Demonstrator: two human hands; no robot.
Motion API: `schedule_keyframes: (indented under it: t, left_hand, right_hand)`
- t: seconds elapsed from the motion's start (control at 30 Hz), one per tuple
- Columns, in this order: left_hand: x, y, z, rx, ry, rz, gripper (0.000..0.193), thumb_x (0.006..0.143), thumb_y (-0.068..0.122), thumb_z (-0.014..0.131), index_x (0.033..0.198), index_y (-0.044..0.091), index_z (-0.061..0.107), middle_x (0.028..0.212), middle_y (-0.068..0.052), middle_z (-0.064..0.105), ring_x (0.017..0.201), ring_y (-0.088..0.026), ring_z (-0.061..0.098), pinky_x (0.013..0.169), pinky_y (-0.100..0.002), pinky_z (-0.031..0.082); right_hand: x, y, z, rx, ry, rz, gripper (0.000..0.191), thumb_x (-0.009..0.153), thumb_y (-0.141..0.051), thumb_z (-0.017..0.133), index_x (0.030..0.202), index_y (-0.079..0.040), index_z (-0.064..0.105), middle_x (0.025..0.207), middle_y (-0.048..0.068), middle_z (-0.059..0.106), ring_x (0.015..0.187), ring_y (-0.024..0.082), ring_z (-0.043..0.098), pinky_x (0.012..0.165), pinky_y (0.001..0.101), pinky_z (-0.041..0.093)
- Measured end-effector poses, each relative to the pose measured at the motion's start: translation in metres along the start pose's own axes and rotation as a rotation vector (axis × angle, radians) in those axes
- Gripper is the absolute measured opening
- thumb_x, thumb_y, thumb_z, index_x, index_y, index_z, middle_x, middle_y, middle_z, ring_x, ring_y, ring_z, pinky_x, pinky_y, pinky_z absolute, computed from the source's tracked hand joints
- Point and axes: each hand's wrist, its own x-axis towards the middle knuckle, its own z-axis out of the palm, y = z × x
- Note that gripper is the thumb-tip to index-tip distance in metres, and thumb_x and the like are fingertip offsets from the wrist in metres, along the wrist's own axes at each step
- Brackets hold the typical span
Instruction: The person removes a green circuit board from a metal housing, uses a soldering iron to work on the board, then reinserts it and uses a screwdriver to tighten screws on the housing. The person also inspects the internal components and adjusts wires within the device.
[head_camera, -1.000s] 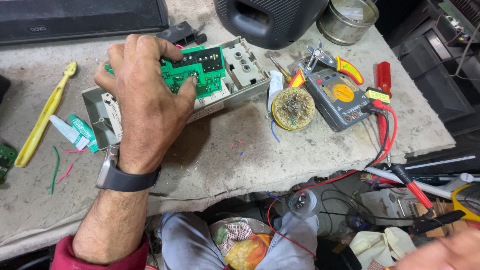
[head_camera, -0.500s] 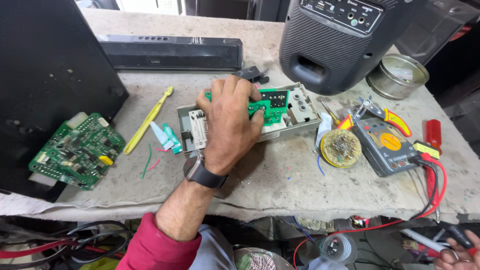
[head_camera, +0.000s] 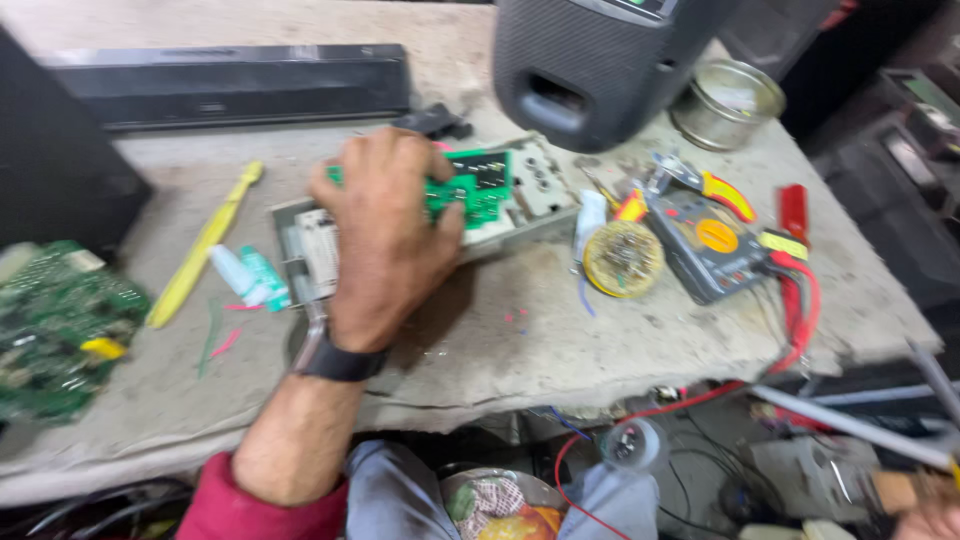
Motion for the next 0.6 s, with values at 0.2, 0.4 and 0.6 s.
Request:
schedule_keyframes:
  t: [0.2, 0.4, 0.6]
  left_hand:
    - [-0.013, -0.003, 0.013, -0.023, -0.056, 0.068, 0.029, 0.081, 0.011, 0.088, 0.096, 0.013, 0.064, 0.126, -0.007, 0.060, 0.124, -0.032, 0.051, 0.109, -0.058, 0.026]
    - [-0.025, -0.011, 0.011, 0.006, -0.052, 0.068, 0.015, 0.081, 0.009, 0.087, 0.088, 0.013, 0.073, 0.127, -0.006, 0.062, 0.130, -0.031, 0.050, 0.113, -0.057, 0.025]
    - [-0.024, -0.023, 0.006, -0.017, -0.058, 0.073, 0.014, 0.084, 0.012, 0.088, 0.089, 0.012, 0.076, 0.126, -0.006, 0.062, 0.128, -0.030, 0.050, 0.113, -0.057, 0.025]
  right_hand:
    - [-0.034, -0.040, 0.096, -0.206, -0.261, -0.279, 0.033, 0.109, -0.023, 0.071, 0.120, 0.007, 0.062, 0.097, 0.018, 0.067, 0.080, 0.021, 0.065, 0.075, 0.0314, 0.055]
    - [-0.025, -0.045, 0.234, -0.394, -0.447, -0.335, 0.032, 0.113, -0.022, 0.069, 0.104, 0.009, 0.063, 0.086, 0.019, 0.068, 0.067, 0.023, 0.069, 0.066, 0.0344, 0.061]
    - [-0.020, -0.033, 0.278, -0.591, -0.438, -0.343, 0.023, 0.114, -0.007, 0.067, 0.101, 0.011, 0.063, 0.087, 0.016, 0.067, 0.069, 0.019, 0.068, 0.070, 0.0347, 0.062]
